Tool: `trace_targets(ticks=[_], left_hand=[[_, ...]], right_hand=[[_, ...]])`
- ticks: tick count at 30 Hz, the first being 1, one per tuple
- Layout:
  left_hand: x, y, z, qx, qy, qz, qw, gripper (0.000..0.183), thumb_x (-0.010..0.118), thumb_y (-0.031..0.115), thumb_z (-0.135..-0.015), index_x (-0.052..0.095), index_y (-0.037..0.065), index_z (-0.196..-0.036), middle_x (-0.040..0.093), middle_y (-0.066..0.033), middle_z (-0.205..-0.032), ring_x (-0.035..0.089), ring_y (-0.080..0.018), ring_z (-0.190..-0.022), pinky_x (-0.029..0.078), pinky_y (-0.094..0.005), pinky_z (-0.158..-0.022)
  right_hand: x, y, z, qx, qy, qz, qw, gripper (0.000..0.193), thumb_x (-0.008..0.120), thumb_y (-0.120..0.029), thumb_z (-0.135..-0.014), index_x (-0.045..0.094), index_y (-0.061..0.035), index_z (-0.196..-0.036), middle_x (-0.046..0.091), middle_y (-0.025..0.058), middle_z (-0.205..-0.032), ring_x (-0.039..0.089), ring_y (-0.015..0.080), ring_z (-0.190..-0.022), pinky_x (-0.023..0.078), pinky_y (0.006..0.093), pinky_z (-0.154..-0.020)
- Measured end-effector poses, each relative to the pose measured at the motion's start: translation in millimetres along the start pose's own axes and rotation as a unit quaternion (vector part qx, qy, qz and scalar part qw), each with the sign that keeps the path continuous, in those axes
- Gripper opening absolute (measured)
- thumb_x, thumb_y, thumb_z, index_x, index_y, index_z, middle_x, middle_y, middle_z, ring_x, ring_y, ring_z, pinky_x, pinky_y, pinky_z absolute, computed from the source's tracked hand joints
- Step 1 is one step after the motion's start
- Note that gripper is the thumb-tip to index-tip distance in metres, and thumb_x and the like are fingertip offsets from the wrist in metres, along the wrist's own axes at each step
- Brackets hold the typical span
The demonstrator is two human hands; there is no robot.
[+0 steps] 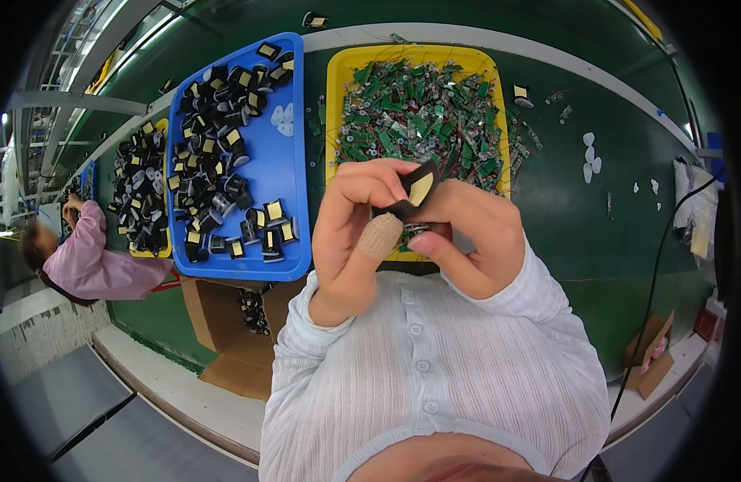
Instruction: The person repeatedly picks small black components from a blue tray and green circuit boards from a yellow tray, then connects them by hand. The assembled units are placed back into the blue tray, while the circuit boards are returned to the yellow tray. The process is repetitive and performed one at a time.
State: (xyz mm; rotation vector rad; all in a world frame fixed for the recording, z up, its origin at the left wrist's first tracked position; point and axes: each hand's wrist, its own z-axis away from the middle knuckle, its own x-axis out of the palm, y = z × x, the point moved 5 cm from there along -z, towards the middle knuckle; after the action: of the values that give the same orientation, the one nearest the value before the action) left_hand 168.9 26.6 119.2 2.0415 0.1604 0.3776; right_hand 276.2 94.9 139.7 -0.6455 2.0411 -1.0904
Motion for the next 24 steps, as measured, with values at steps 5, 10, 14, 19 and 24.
trace_targets(ticks=[5, 10, 14, 19, 24], left_hand=[[1.9, -0.9, -1.3, -0.041, 0.038, -0.006, 0.998, 0.018, 0.048, 0.009, -0.078, 0.043, 0.0, -0.092, 0.047, -0.0129, -0.098, 0.047, -0.0261, -0.1, 0.036, -0.0379, -0.09], [-4.2, 2.4, 1.6, -0.014, 0.025, -0.049, 0.998, 0.037, 0.061, -0.002, -0.072, 0.044, 0.0, -0.105, 0.047, -0.0105, -0.102, 0.048, -0.0173, -0.093, 0.037, -0.0286, -0.084], [-11.5, 4.7, 6.4, -0.053, 0.082, -0.072, 0.993, 0.036, 0.059, 0.006, -0.076, 0.044, -0.002, -0.109, 0.05, -0.0106, -0.1, 0.049, -0.0147, -0.086, 0.038, -0.0252, -0.079], [-14.4, 5.0, 3.8, -0.064, 0.043, -0.177, 0.981, 0.03, 0.052, 0.021, -0.083, 0.052, -0.003, -0.103, 0.055, -0.0081, -0.088, 0.049, -0.0135, -0.078, 0.039, -0.0232, -0.07], [-9.7, 2.4, 2.3, -0.072, 0.032, -0.165, 0.983, 0.033, 0.051, 0.027, -0.085, 0.054, -0.002, -0.1, 0.056, -0.0077, -0.088, 0.051, -0.0131, -0.077, 0.04, -0.0232, -0.069]], right_hand=[[-2.8, 4.7, -1.4, -0.022, 0.026, -0.022, 0.999, 0.012, 0.061, -0.002, -0.073, 0.059, 0.0, -0.085, 0.056, 0.0106, -0.079, 0.055, 0.0214, -0.063, 0.044, 0.0275, -0.054], [-6.1, 13.9, 4.2, 0.083, 0.008, -0.148, 0.986, 0.015, 0.059, 0.0, -0.074, 0.059, 0.0009, -0.089, 0.057, 0.0099, -0.08, 0.057, 0.0146, -0.062, 0.044, 0.0241, -0.055], [-10.3, 11.6, 6.7, 0.116, 0.01, -0.173, 0.978, 0.015, 0.059, 0.0, -0.076, 0.057, 0.0019, -0.09, 0.057, 0.0065, -0.072, 0.057, 0.0104, -0.06, 0.044, 0.0212, -0.056], [-13.8, 12.3, 7.1, 0.164, 0.01, -0.24, 0.957, 0.012, 0.058, -0.002, -0.078, 0.054, 0.0007, -0.089, 0.056, 0.003, -0.068, 0.056, 0.0082, -0.058, 0.044, 0.0205, -0.056], [-4.2, 21.4, 7.1, 0.224, 0.01, -0.356, 0.907, 0.012, 0.057, -0.004, -0.081, 0.051, -0.0003, -0.091, 0.054, 0.0013, -0.066, 0.054, 0.0067, -0.055, 0.044, 0.02, -0.054]])
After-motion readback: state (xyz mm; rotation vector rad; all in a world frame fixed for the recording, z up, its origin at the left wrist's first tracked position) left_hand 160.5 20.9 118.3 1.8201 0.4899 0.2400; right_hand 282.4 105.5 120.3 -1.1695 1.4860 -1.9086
